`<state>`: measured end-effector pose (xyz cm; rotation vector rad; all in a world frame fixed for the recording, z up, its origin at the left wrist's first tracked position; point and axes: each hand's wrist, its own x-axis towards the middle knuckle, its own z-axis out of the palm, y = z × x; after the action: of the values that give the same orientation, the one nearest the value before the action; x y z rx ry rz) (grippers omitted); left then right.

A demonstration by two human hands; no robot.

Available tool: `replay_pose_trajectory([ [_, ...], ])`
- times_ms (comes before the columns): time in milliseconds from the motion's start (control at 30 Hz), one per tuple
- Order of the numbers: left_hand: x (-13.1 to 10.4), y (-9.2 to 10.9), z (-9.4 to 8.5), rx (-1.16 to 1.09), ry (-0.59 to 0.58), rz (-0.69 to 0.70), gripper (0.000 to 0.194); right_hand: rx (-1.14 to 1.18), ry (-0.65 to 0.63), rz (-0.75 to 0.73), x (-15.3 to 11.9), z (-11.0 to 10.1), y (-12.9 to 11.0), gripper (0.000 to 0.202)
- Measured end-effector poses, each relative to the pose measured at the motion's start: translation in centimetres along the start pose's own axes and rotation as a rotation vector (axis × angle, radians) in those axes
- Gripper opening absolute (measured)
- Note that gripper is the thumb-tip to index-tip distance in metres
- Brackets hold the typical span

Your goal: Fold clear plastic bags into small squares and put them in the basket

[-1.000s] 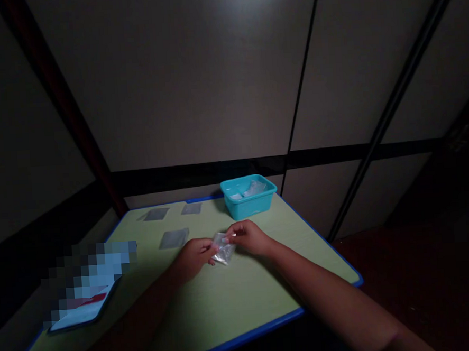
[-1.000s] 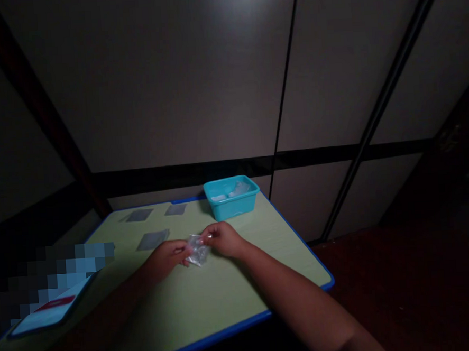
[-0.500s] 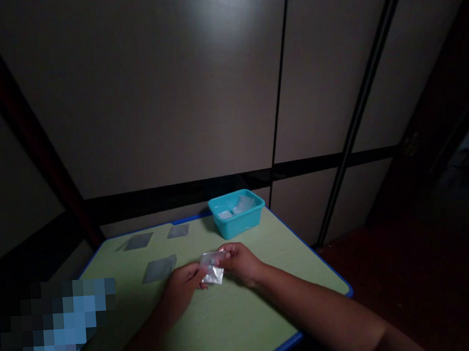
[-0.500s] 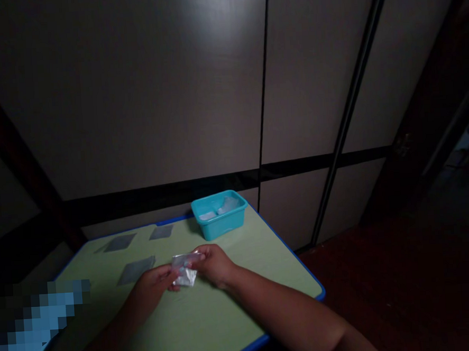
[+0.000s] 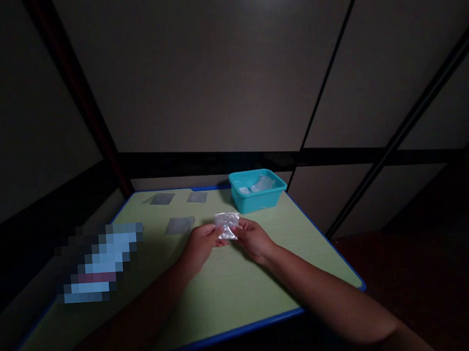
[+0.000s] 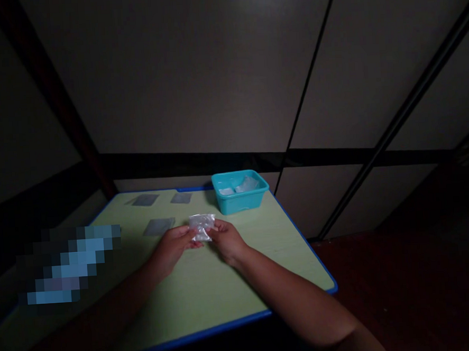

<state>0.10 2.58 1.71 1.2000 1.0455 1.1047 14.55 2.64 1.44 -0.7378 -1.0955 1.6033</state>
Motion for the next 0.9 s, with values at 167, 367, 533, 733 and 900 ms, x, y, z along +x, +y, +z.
replay_pose_trajectory([
  [167, -0.1, 0.0, 0.1, -0.039, -0.084, -0.059, 0.045, -0.048, 0.102, -0.058, 0.3, -0.4, 0.5, 0.042],
  [367, -0.1, 0.3, -0.3, 0.035, -0.114, -0.111, 0.038, -0.070, 0.135, -0.041, 0.6, -1.3, -0.5, 0.040],
  [533, 0.0, 0.6, -0.8, 0.060, -0.145, -0.092, 0.043, -0.083, 0.183, -0.109, 2.1, -2.9, -5.5, 0.036],
  [733, 0.4, 0.5, -0.8, 0.097, -0.122, -0.114, 0.048, -0.385, 0.347, -0.156, 7.6, -6.3, -11.9, 0.018],
  [900, 0.5, 0.5, -0.8, 0.087, -0.093, -0.128, 0.053, -0.589, 0.408, 0.005, 11.6, -8.5, -12.0, 0.024],
])
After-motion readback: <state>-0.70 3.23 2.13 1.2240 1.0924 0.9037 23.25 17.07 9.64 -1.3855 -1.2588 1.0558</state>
